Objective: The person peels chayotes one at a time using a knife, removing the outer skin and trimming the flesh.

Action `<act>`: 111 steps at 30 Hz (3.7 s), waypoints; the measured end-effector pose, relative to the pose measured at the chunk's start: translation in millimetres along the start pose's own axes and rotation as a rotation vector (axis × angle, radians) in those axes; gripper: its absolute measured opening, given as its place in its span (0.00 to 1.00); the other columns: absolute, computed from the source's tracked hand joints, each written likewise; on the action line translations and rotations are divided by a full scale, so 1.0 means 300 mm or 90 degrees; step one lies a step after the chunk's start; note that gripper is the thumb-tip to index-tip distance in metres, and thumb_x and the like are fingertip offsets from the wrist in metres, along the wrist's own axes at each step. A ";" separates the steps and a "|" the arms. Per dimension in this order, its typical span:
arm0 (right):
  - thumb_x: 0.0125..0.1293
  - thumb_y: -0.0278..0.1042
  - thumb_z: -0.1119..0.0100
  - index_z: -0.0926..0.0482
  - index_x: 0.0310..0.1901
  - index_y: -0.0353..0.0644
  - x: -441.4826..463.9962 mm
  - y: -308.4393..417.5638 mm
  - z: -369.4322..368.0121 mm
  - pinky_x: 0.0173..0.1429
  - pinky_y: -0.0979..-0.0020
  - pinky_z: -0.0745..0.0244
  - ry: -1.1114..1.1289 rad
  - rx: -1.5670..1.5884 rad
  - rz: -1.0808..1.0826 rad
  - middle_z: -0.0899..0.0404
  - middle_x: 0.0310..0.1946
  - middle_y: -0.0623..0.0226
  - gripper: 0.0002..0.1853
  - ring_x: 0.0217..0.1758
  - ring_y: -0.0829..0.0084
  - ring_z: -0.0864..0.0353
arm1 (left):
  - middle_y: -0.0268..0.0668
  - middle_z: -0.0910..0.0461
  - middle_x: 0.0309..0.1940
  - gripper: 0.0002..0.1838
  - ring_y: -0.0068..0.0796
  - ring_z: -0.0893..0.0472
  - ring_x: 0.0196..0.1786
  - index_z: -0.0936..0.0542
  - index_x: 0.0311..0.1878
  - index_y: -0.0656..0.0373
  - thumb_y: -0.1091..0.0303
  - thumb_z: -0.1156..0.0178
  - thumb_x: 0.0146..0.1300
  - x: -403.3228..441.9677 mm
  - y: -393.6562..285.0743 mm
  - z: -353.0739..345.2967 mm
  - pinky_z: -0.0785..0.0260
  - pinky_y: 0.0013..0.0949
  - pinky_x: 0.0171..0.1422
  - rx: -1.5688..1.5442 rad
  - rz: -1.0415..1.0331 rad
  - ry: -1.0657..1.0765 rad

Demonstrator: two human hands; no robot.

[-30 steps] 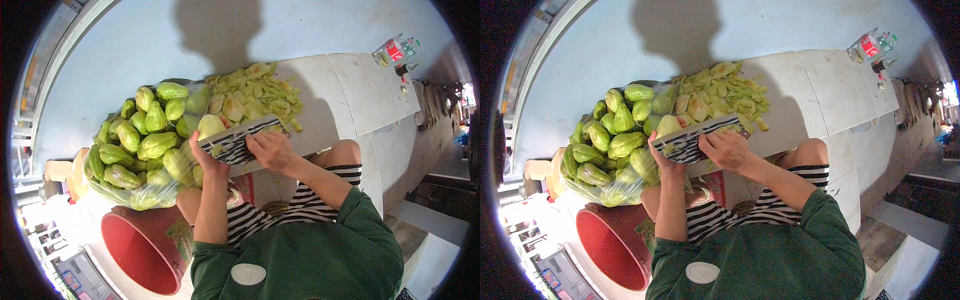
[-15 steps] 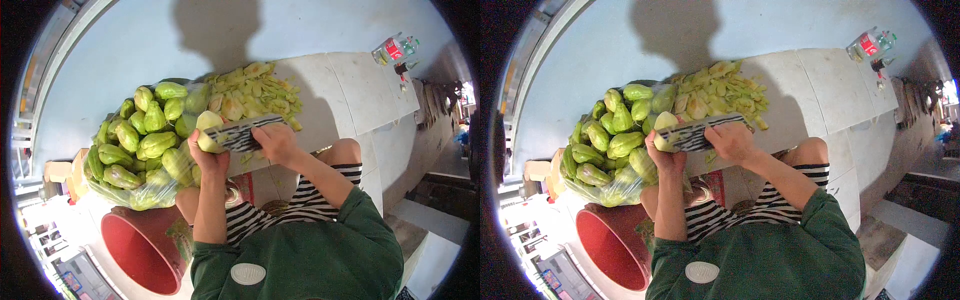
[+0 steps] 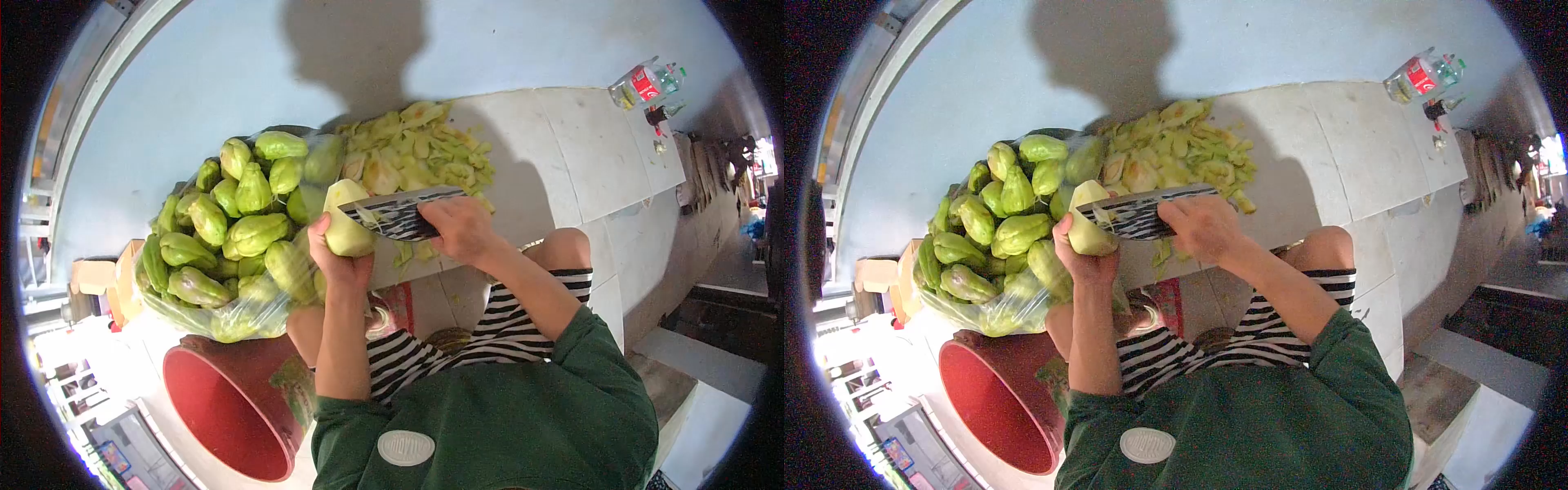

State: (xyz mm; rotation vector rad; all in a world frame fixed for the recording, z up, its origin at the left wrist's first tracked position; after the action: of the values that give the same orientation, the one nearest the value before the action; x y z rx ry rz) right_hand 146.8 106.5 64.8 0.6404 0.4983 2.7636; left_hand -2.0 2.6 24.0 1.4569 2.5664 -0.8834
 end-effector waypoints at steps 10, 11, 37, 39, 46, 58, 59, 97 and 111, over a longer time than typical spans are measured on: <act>0.46 0.32 0.36 0.30 0.35 0.44 -0.004 -0.023 0.006 0.34 0.57 0.24 0.002 0.010 -0.001 0.21 0.28 0.64 0.15 0.33 0.57 0.18 | 0.43 0.21 0.49 0.32 0.41 0.22 0.52 0.27 0.59 0.64 0.53 0.43 0.53 0.004 0.000 0.001 0.30 0.41 0.59 0.027 0.011 0.022; 0.43 0.30 0.35 0.28 0.39 0.42 -0.012 -0.018 0.003 0.33 0.58 0.25 -0.004 0.022 0.019 0.22 0.28 0.62 0.19 0.32 0.56 0.19 | 0.43 0.21 0.49 0.33 0.41 0.21 0.51 0.27 0.60 0.65 0.52 0.44 0.54 0.004 0.001 -0.007 0.30 0.40 0.58 0.023 0.011 0.032; 0.64 0.35 0.45 0.28 0.41 0.37 -0.015 -0.117 -0.066 0.35 0.51 0.27 0.007 0.196 -0.291 0.22 0.24 0.49 0.10 0.30 0.45 0.20 | 0.53 0.24 0.53 0.29 0.48 0.23 0.54 0.30 0.60 0.71 0.60 0.58 0.60 0.044 -0.009 0.031 0.29 0.44 0.61 -0.178 0.021 0.011; 0.65 0.32 0.42 0.28 0.37 0.36 -0.018 -0.114 -0.061 0.29 0.61 0.31 -0.034 0.195 -0.249 0.24 0.22 0.51 0.09 0.23 0.52 0.24 | 0.51 0.24 0.52 0.28 0.47 0.23 0.54 0.30 0.59 0.70 0.60 0.58 0.61 0.044 -0.005 0.037 0.29 0.44 0.61 -0.168 0.009 -0.008; 0.65 0.34 0.41 0.26 0.35 0.36 -0.031 -0.052 -0.060 0.27 0.62 0.32 0.023 0.233 -0.242 0.24 0.21 0.53 0.09 0.22 0.54 0.24 | 0.46 0.21 0.49 0.22 0.45 0.21 0.51 0.26 0.56 0.60 0.56 0.50 0.64 0.048 -0.014 0.063 0.27 0.46 0.56 -0.122 0.006 -0.075; 0.46 0.29 0.35 0.27 0.48 0.40 -0.042 -0.017 -0.001 0.40 0.61 0.26 -0.075 -0.049 -0.058 0.21 0.35 0.61 0.24 0.37 0.57 0.20 | 0.35 0.23 0.41 0.27 0.33 0.22 0.43 0.27 0.59 0.57 0.62 0.36 0.56 0.014 -0.092 -0.004 0.27 0.34 0.50 0.314 -0.222 -0.052; 0.46 0.30 0.36 0.27 0.48 0.39 -0.037 -0.014 0.007 0.40 0.63 0.26 -0.085 -0.099 -0.029 0.22 0.35 0.64 0.23 0.37 0.61 0.20 | 0.35 0.23 0.41 0.27 0.33 0.22 0.43 0.27 0.59 0.57 0.62 0.36 0.56 0.017 -0.094 0.002 0.27 0.34 0.50 0.314 -0.222 -0.051; 0.67 0.34 0.44 0.27 0.37 0.35 -0.110 0.157 -0.039 0.25 0.62 0.33 -0.032 0.257 -0.319 0.25 0.18 0.55 0.09 0.19 0.54 0.24 | 0.36 0.20 0.36 0.16 0.36 0.19 0.38 0.25 0.46 0.54 0.54 0.48 0.61 0.129 -0.001 0.090 0.24 0.42 0.43 0.078 0.001 -0.109; 0.68 0.33 0.43 0.27 0.36 0.34 -0.069 0.302 -0.047 0.23 0.63 0.35 -0.147 0.161 -0.254 0.27 0.15 0.55 0.10 0.16 0.59 0.26 | 0.35 0.22 0.34 0.13 0.35 0.20 0.38 0.24 0.45 0.53 0.57 0.47 0.63 0.071 -0.001 0.062 0.25 0.40 0.41 0.054 -0.031 -0.125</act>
State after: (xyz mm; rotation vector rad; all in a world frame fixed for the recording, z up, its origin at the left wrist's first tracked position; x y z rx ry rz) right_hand 142.7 13.8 79.9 0.8041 0.8289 2.2406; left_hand -18.2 9.5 1.8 1.2614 2.4581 -1.0940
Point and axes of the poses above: each hand's wrist, its own x-axis towards the middle knuckle, its own z-axis out of the back of the hand, y = z × x, the point moved 5 cm from there along x, towards the middle knuckle
